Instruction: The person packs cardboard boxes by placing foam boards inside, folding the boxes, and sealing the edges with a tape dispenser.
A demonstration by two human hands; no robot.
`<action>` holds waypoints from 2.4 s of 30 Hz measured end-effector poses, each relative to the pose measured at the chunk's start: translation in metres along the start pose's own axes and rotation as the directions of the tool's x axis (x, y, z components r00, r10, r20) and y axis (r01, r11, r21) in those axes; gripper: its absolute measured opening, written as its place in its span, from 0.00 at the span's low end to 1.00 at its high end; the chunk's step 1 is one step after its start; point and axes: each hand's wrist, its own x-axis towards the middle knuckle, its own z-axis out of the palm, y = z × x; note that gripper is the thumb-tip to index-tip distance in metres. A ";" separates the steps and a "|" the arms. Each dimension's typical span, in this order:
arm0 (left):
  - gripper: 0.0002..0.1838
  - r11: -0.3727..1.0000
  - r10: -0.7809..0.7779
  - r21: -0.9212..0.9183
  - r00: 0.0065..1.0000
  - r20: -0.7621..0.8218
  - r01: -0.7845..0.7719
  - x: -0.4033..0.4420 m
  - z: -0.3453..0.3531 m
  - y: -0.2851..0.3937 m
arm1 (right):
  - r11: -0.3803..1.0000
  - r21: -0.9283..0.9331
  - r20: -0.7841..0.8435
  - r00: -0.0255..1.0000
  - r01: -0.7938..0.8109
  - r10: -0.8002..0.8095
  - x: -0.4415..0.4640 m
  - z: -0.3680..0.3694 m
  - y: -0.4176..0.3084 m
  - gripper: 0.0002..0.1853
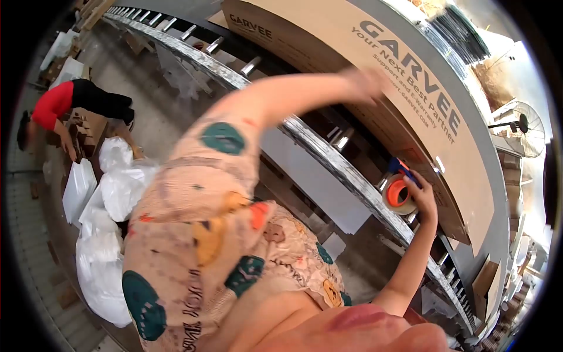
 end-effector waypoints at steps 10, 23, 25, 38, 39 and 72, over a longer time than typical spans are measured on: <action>0.28 0.953 0.240 0.283 0.846 -0.475 -0.112 -0.109 -0.021 -0.163 | 0.896 0.034 -0.324 0.853 0.444 -0.410 0.036 0.176 -0.159 0.31; 0.19 0.942 0.334 0.202 0.790 -0.514 -0.267 -0.119 -0.027 -0.202 | 0.803 -0.540 -0.553 0.826 -0.252 -0.112 0.102 0.243 -0.284 0.35; 0.19 0.938 0.343 0.149 0.786 -0.514 -0.313 -0.119 -0.028 -0.202 | 0.789 -0.529 -0.627 0.770 -0.313 -0.115 0.079 0.297 -0.258 0.35; 0.36 0.936 0.352 -0.006 0.933 -0.079 -0.353 -0.029 -0.034 -0.166 | 0.961 -0.142 0.012 0.972 0.236 -0.237 0.217 0.224 -0.231 0.32; 0.35 0.942 0.336 0.034 0.931 -0.145 -0.335 -0.031 -0.033 -0.164 | 0.988 -0.135 0.043 0.997 0.071 -0.066 0.219 0.222 -0.233 0.27; 0.20 0.955 0.278 0.069 0.785 -0.553 -0.290 -0.278 -0.152 -0.498 | 0.776 -0.523 -0.426 0.897 -0.353 0.121 0.238 0.526 -0.523 0.36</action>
